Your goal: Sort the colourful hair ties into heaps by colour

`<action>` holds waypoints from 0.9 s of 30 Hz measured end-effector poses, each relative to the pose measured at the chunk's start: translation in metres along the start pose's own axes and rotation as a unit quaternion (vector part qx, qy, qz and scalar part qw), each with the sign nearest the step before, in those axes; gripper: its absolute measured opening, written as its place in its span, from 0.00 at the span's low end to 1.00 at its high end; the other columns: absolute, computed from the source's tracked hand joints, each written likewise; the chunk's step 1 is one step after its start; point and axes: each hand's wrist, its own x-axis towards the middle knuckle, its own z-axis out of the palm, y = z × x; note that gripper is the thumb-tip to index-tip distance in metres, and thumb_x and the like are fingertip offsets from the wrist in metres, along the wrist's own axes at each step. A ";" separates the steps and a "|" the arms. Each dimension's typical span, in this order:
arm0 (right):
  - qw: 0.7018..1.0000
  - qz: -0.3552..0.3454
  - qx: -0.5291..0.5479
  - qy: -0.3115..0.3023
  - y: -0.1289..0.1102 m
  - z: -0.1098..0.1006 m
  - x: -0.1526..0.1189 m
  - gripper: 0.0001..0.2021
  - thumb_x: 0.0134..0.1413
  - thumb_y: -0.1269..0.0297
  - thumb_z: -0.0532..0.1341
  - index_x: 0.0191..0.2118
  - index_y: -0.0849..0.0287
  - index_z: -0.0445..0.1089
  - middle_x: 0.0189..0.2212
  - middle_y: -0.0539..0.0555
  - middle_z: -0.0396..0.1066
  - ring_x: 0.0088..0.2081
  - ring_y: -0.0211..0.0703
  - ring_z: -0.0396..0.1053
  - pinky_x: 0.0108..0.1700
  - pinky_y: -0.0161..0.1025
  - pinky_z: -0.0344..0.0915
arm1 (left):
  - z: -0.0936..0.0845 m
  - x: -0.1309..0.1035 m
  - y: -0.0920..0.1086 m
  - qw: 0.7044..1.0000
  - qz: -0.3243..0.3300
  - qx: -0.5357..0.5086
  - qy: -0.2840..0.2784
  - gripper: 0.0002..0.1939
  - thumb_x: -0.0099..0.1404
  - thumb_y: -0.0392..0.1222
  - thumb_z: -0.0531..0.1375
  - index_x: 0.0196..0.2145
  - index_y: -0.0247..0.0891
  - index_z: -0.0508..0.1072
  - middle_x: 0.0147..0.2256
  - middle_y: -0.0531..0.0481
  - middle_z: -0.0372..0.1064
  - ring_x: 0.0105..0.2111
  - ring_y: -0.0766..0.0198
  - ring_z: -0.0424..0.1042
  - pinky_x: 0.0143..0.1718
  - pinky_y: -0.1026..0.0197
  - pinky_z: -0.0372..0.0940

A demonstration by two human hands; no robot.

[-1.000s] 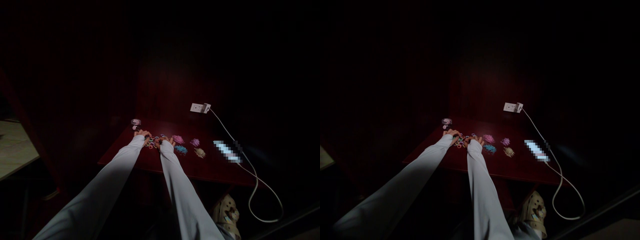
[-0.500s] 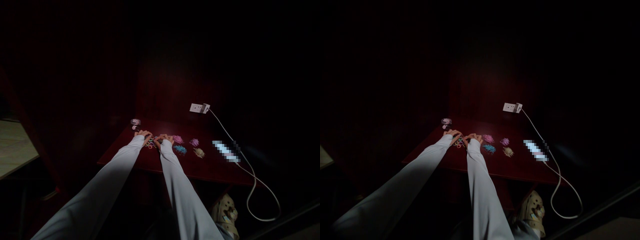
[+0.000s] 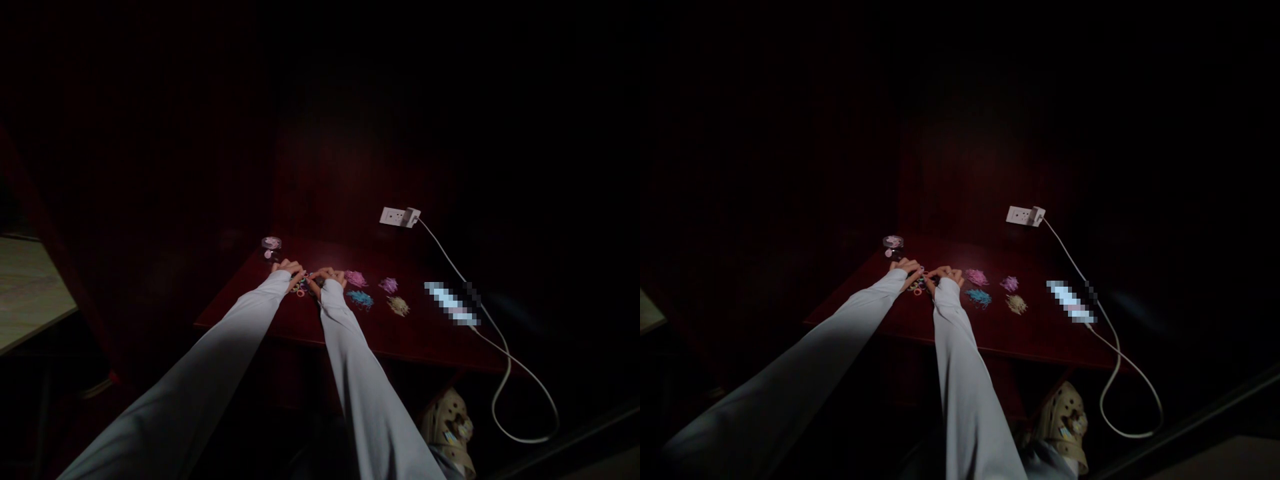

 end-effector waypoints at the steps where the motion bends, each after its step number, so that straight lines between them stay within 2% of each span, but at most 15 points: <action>1: 1.000 0.011 0.001 0.011 0.000 0.001 0.000 0.11 0.62 0.52 0.61 0.39 0.46 0.80 0.45 0.50 0.73 0.50 0.49 0.57 0.51 0.43 0.49 | 0.000 0.000 0.000 1.000 -0.001 0.001 0.004 0.14 0.73 0.47 0.51 0.36 0.43 0.74 0.41 0.52 0.74 0.45 0.57 0.64 0.46 0.52 0.51; 4: 0.998 0.045 0.001 0.039 0.001 0.005 0.001 0.15 0.64 0.48 0.57 0.40 0.46 0.80 0.45 0.51 0.74 0.51 0.51 0.58 0.51 0.45 0.50 | -0.002 0.001 0.001 1.000 -0.006 0.003 0.010 0.14 0.73 0.47 0.51 0.35 0.43 0.74 0.41 0.51 0.74 0.45 0.57 0.64 0.46 0.52 0.50; 7: 0.998 0.054 -0.008 0.031 0.003 0.010 0.002 0.18 0.64 0.46 0.55 0.37 0.45 0.81 0.45 0.52 0.74 0.51 0.51 0.59 0.50 0.45 0.51 | -0.002 0.002 0.001 1.000 -0.007 0.004 0.012 0.14 0.73 0.48 0.52 0.35 0.43 0.74 0.41 0.51 0.74 0.45 0.57 0.64 0.45 0.52 0.51; 14: 0.998 0.039 -0.053 -0.008 0.006 0.012 0.004 0.14 0.63 0.47 0.59 0.37 0.41 0.81 0.47 0.48 0.74 0.51 0.48 0.58 0.48 0.42 0.49 | -0.001 0.003 0.000 1.000 0.000 -0.005 0.009 0.15 0.73 0.49 0.52 0.34 0.43 0.74 0.41 0.51 0.74 0.45 0.56 0.64 0.46 0.52 0.51; 20: 0.998 0.034 -0.057 0.002 0.000 0.007 0.001 0.14 0.64 0.49 0.58 0.38 0.45 0.81 0.46 0.50 0.72 0.50 0.49 0.56 0.49 0.44 0.48 | -0.003 0.002 0.002 1.000 0.008 -0.021 0.016 0.15 0.72 0.50 0.53 0.33 0.43 0.74 0.40 0.52 0.74 0.44 0.57 0.64 0.46 0.52 0.51; 24: 0.995 0.057 -0.069 0.032 0.003 -0.006 -0.001 0.14 0.65 0.50 0.57 0.38 0.46 0.80 0.47 0.50 0.71 0.51 0.52 0.55 0.50 0.46 0.46 | -0.003 0.001 0.004 0.999 -0.001 -0.019 0.029 0.14 0.73 0.48 0.52 0.34 0.43 0.74 0.40 0.53 0.74 0.44 0.57 0.65 0.46 0.52 0.51; 27: 0.992 0.039 -0.103 0.065 0.021 -0.033 -0.001 0.12 0.64 0.52 0.59 0.39 0.45 0.81 0.49 0.50 0.71 0.52 0.53 0.54 0.52 0.47 0.44 | -0.003 0.001 0.004 0.999 -0.007 -0.016 0.032 0.13 0.73 0.48 0.53 0.33 0.44 0.74 0.40 0.53 0.75 0.43 0.58 0.65 0.46 0.53 0.51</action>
